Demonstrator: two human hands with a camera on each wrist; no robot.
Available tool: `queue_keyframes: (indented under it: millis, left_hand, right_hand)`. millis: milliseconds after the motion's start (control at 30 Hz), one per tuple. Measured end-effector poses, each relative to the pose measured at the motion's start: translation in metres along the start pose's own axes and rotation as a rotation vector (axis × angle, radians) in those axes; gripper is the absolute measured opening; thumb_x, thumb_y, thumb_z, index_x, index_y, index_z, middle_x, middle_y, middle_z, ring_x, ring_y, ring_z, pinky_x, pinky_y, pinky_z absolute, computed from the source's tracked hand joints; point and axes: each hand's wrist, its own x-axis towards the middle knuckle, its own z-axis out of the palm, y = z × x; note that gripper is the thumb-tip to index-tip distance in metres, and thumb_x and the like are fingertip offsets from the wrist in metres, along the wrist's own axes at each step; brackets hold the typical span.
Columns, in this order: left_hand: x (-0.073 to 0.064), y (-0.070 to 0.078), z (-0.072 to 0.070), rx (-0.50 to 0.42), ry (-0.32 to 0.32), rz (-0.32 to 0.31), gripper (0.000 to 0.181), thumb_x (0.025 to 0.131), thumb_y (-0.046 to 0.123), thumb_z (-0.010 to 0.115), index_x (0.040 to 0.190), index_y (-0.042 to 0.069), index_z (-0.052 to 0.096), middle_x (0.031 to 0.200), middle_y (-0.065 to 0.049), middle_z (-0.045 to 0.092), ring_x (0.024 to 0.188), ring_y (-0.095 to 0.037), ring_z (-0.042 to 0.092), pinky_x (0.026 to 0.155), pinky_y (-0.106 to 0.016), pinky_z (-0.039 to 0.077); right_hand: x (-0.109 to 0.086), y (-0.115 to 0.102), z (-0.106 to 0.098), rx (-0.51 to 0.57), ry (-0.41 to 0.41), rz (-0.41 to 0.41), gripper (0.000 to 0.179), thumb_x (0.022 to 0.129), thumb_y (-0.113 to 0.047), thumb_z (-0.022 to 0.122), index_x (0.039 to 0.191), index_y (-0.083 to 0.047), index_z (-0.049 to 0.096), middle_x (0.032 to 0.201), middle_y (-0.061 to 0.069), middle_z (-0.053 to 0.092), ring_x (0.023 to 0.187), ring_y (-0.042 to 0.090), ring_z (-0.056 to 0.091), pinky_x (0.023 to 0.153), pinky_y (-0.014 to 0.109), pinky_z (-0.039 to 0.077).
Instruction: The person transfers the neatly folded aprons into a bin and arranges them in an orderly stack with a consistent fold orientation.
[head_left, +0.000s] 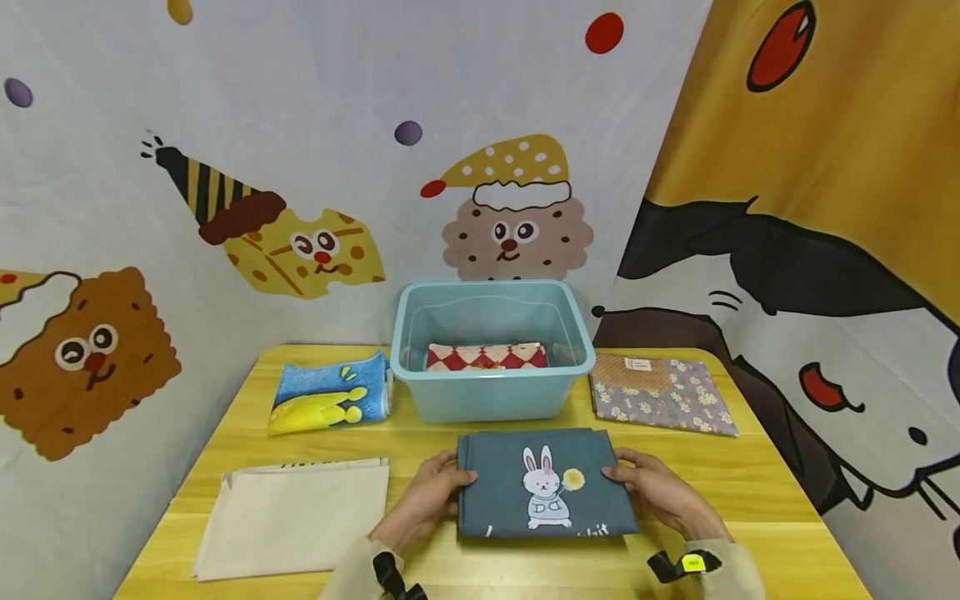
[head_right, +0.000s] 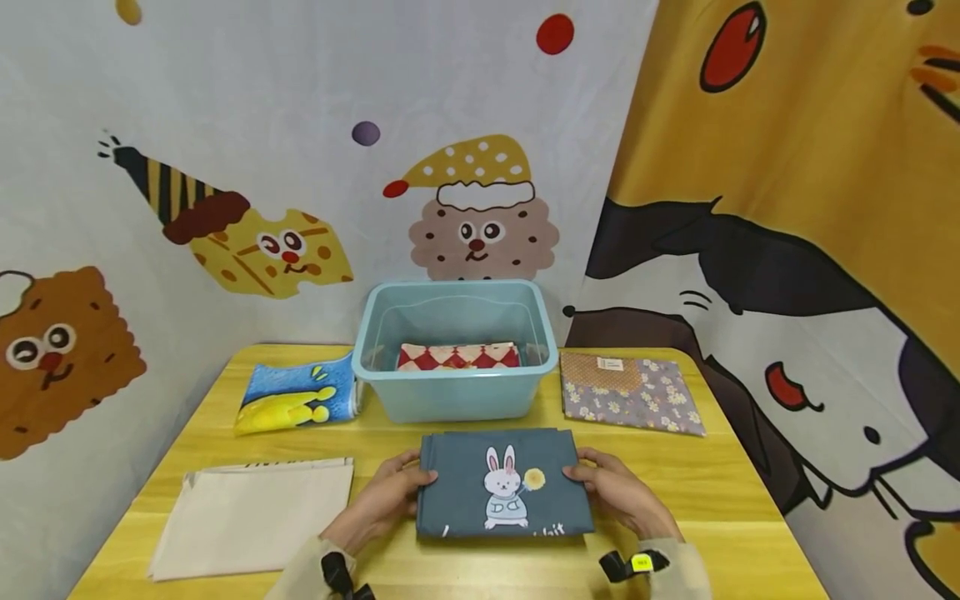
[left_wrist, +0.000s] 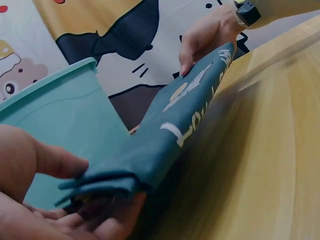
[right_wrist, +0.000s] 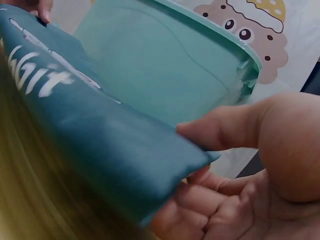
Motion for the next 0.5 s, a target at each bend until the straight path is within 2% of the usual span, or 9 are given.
queue_keyframes:
  millis: [133,233,400,500]
  left_hand:
    - [-0.001,0.004,-0.002,-0.029,-0.010,0.002,0.070,0.098,0.008,0.061,0.156,-0.006,0.024,0.123,-0.020,0.067,0.091,-0.017,0.070,0.077,-0.037,0.061]
    - [-0.001,0.007,-0.003,-0.063,-0.026,0.017,0.067,0.099,0.010,0.060,0.156,-0.001,0.026,0.115,-0.013,0.068,0.090,-0.016,0.070,0.076,-0.035,0.060]
    - [-0.005,0.012,-0.005,-0.113,-0.041,0.033,0.070,0.100,0.009,0.060,0.159,0.003,0.023,0.110,-0.005,0.071,0.087,-0.013,0.070,0.074,-0.032,0.060]
    - [-0.007,0.015,-0.007,-0.120,-0.059,0.044,0.070,0.100,0.008,0.060,0.160,0.005,0.023,0.109,-0.003,0.073,0.089,-0.012,0.071,0.076,-0.032,0.060]
  right_hand:
    - [0.000,-0.002,0.000,0.043,-0.018,-0.022,0.070,0.106,-0.025,0.057,0.154,0.010,0.020,0.113,0.004,0.075,0.096,0.019,0.076,0.083,0.039,0.063]
    - [-0.002,-0.004,0.001,0.069,-0.040,-0.044,0.077,0.106,-0.024,0.056,0.158,0.008,0.010,0.115,0.002,0.075,0.097,0.017,0.075,0.085,0.037,0.063]
    - [-0.006,-0.007,0.002,0.133,-0.108,-0.078,0.085,0.107,-0.020,0.053,0.161,0.004,-0.009,0.117,0.000,0.076,0.098,0.016,0.076,0.086,0.035,0.062]
    - [-0.008,-0.010,0.003,0.178,-0.143,-0.093,0.086,0.108,-0.017,0.051,0.161,0.002,-0.015,0.119,0.000,0.076,0.099,0.017,0.076,0.087,0.036,0.062]
